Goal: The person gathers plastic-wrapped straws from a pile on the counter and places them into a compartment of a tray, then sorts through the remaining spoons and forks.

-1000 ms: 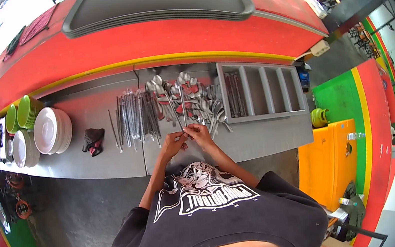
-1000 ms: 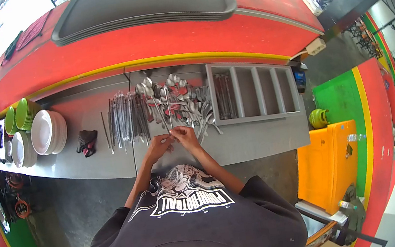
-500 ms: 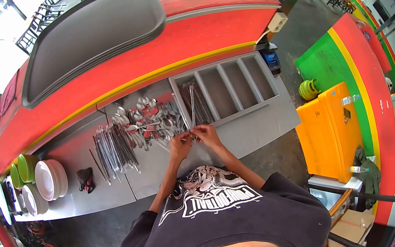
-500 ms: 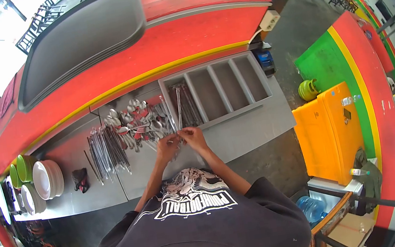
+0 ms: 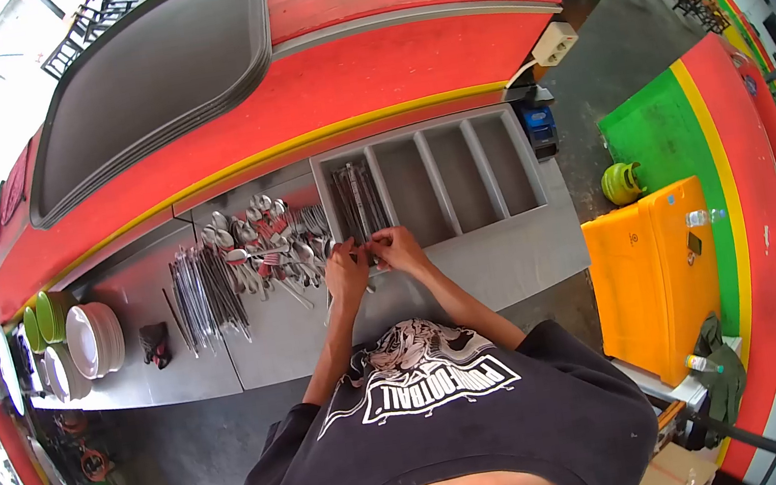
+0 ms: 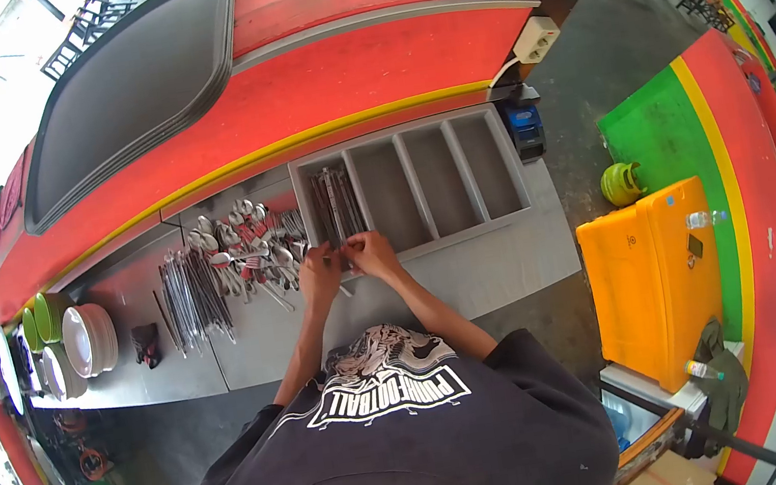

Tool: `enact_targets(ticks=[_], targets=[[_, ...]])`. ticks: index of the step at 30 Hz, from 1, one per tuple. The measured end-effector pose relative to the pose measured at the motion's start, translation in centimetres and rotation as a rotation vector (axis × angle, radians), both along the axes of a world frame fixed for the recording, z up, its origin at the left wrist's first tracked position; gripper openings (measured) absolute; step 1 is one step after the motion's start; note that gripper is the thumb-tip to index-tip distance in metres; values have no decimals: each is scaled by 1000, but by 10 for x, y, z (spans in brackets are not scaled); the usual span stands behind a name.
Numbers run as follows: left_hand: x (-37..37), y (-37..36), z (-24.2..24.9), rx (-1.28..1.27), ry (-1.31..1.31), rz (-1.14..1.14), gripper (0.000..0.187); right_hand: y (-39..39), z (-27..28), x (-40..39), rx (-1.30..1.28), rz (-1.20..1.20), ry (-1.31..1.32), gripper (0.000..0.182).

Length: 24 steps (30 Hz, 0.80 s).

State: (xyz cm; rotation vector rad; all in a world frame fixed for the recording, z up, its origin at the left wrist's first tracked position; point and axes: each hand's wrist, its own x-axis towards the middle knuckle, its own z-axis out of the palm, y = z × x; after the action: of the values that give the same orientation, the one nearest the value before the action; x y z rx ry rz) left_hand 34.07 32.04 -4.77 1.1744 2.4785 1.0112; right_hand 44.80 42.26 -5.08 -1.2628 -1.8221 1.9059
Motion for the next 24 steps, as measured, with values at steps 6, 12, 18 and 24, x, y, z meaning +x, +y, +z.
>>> enact_targets(ticks=[6,12,18,24], targets=[[7,-5,6,37,-46,12,27,5,-4,-4,49,120,28,33],[8,-14,5,187,-82,54,24,0,5,1,79,100,110,26],[2,-33,15,224,-209,197,19,-21,8,-8,108,57,208,21],[-13,-72,23,230,-255,334,19,-61,23,-37,81,174,227,21]])
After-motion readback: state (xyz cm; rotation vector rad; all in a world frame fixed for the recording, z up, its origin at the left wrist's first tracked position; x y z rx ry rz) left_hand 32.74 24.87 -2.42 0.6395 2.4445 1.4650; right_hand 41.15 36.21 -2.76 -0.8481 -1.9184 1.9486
